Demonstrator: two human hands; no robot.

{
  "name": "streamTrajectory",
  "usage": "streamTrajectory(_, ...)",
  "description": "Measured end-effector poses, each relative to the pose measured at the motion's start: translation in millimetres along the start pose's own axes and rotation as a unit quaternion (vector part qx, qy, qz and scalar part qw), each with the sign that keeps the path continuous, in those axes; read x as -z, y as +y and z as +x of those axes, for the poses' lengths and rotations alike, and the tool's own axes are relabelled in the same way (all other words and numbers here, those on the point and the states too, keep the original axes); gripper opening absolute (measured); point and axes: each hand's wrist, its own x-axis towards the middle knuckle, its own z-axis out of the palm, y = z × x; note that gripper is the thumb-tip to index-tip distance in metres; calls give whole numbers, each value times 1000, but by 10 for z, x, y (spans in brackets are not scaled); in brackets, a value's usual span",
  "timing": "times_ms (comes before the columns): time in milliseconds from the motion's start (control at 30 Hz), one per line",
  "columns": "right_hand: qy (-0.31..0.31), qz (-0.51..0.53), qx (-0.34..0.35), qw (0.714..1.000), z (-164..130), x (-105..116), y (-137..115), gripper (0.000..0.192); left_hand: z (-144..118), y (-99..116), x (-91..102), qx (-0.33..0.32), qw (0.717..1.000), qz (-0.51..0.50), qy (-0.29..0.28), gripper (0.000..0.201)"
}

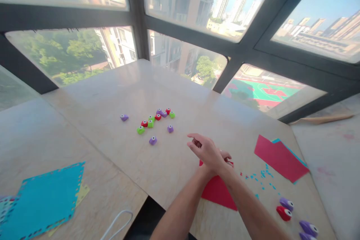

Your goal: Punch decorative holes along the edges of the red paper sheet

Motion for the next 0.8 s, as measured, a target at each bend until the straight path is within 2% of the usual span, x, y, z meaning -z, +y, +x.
streamTrajectory(100, -54, 9, 36, 998, 239, -160, -82, 33, 50, -49, -24, -30, 999, -10, -41, 21)
streamTrajectory(200, -87, -2, 52, 995, 432, -303, -116, 37, 79, -55, -19, -19, 999, -10, -49, 19)
streamTrajectory(267, -96, -20, 39, 994, 540, -396, -127, 40, 81, -34, 5, -18, 998, -7, -55, 19)
streamTrajectory(433, -52, -86, -62, 993, 674, -633, -235, 46, 29, 51, 102, -13, 999, -2, -46, 21)
streamTrajectory(567, -24, -120, -129, 984, 640, -835, -391, 38, -17, 89, 164, -15, 999, -13, -29, 22)
streamTrajectory(700, -9, -129, -152, 980, 599, -964, -458, 28, -24, 100, 194, -23, 999, -18, -30, 19)
streamTrajectory(800, -2, -134, -146, 980, 586, -986, -450, 29, -27, 113, 202, -25, 999, -12, -31, 19)
